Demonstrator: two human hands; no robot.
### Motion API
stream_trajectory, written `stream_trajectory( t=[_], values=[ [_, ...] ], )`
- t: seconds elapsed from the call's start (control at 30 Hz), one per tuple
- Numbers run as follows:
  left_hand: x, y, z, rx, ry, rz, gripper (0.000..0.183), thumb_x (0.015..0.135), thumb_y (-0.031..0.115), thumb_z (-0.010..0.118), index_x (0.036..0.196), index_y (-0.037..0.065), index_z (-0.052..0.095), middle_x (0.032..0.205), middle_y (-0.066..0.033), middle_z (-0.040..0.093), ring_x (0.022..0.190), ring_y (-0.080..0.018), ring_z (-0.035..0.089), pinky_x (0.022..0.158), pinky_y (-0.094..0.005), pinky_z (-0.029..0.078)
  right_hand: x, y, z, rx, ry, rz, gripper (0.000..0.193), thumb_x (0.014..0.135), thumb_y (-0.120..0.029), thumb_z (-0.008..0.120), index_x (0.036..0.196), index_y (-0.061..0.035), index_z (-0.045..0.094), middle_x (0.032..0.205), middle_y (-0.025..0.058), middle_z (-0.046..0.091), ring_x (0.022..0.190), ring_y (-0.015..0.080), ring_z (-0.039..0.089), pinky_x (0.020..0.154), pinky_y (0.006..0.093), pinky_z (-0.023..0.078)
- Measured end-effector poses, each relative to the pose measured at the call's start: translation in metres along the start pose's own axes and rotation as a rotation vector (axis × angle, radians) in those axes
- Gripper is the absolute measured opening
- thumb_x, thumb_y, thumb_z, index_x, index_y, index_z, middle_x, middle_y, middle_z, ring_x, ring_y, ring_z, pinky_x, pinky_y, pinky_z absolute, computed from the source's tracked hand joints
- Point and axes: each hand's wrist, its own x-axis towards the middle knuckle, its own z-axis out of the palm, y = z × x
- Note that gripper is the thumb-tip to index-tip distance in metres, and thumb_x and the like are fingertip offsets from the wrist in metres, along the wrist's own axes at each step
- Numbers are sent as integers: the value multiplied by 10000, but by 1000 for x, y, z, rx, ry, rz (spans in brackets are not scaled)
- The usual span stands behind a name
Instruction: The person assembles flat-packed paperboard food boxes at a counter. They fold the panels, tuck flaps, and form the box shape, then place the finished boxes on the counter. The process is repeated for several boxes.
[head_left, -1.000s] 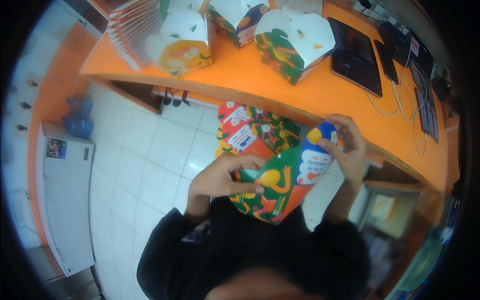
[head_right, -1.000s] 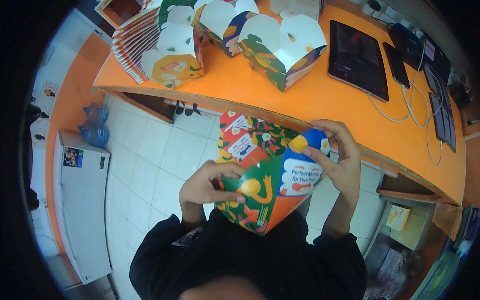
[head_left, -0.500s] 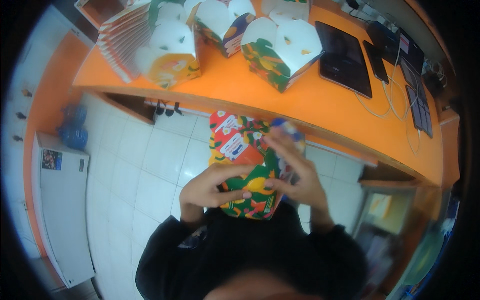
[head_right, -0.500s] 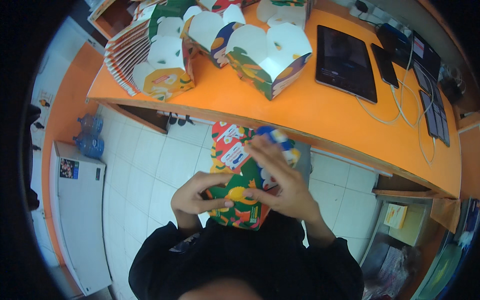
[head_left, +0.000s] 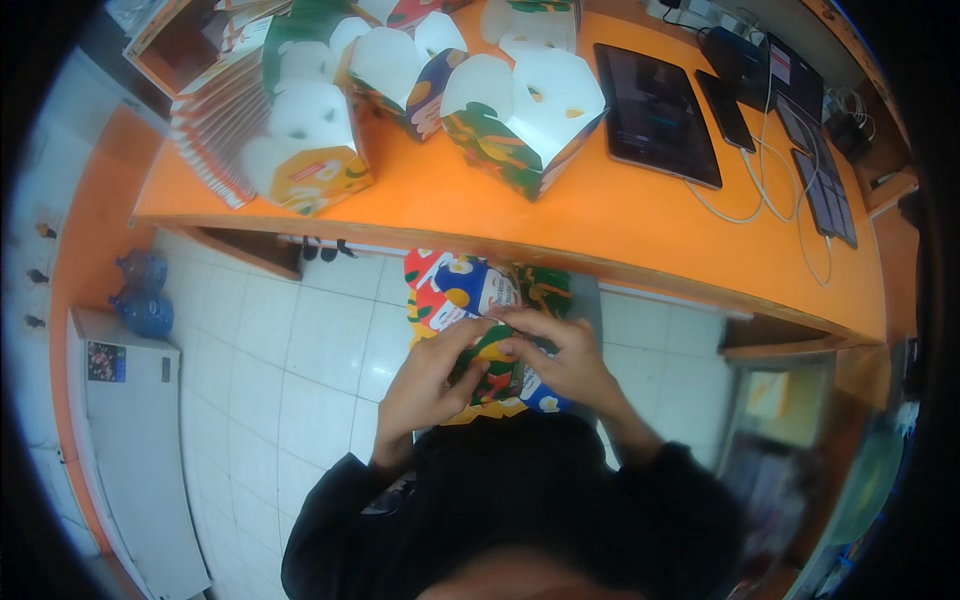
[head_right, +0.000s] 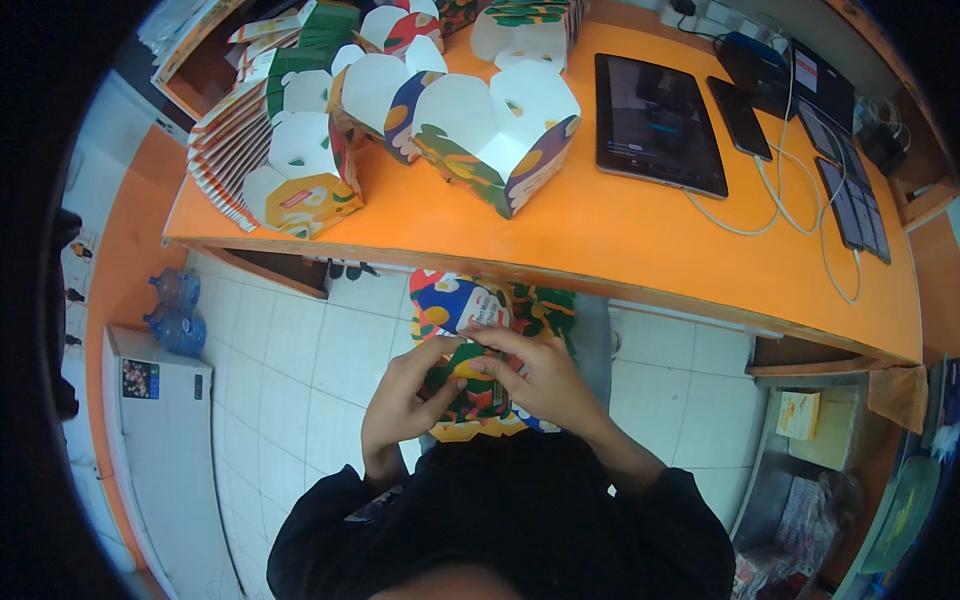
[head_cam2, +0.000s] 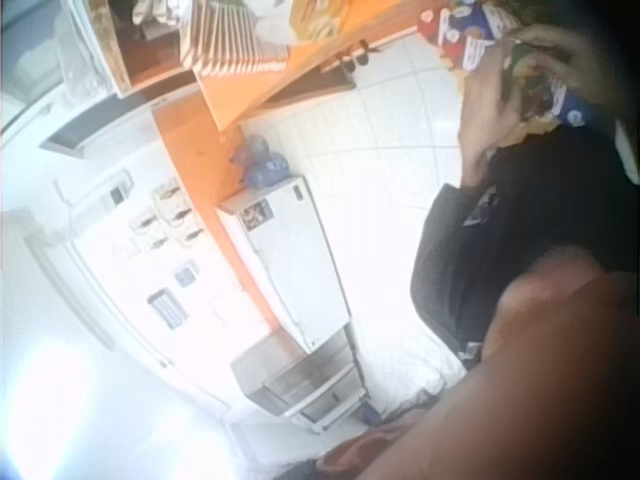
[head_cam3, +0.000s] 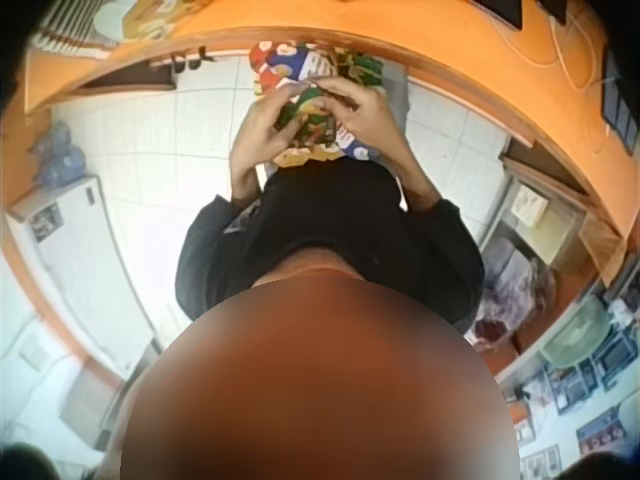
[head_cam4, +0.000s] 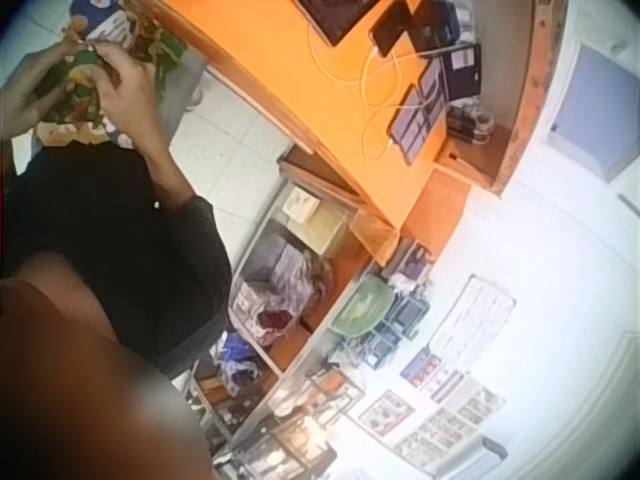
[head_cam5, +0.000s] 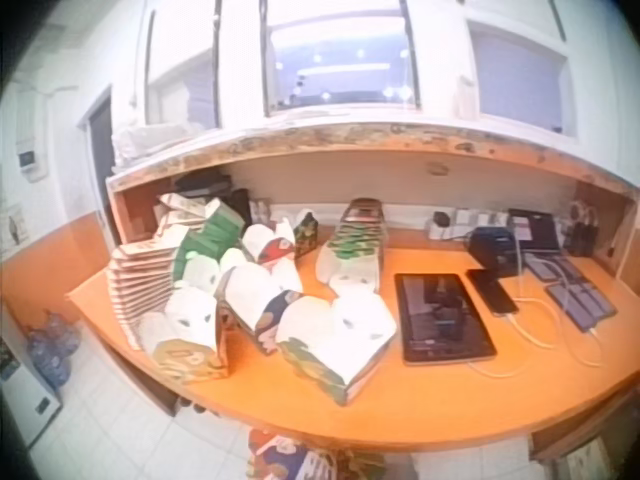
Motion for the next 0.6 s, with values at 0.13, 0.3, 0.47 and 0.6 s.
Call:
stream_trajectory(
  t=[0.13, 0.3, 0.47, 0.6],
  values=[
    [6, -6, 20, 15, 290, 85, 449, 791, -3, 708, 1148, -8, 436, 918, -164, 624, 806, -235, 667, 630, -300, 540, 8, 11, 4, 9, 45, 21, 208, 821, -53, 695, 1024, -10, 685, 960, 127, 708, 829, 216, 703, 743, 291, 530],
    [10, -6, 19, -94, 334, -269, 477, 788, 70, 761, 1124, -6, 430, 776, -117, 627, 711, -167, 652, 608, -254, 520, 14, 17, -2, -1, 108, -99, 132, 817, -42, 696, 946, -16, 697, 851, 122, 707, 765, 211, 708, 671, 273, 522],
    [18, -2, 14, 39, 287, -180, 265, 832, 186, 743, 984, 2, 629, 621, -62, 629, 544, -83, 606, 484, -205, 448, 17, 13, -12, 12, 150, -113, 119, 813, -34, 699, 930, -14, 698, 820, 98, 712, 709, 166, 700, 639, 250, 520],
    [16, -1, 16, 21, 380, -98, 166, 824, 176, 742, 845, 16, 702, 531, -38, 606, 444, -50, 556, 406, -198, 381, 22, 15, -20, 123, 18, 20, 163, 803, -46, 713, 963, -17, 701, 849, 89, 718, 729, 168, 694, 677, 259, 527]
  ],
)
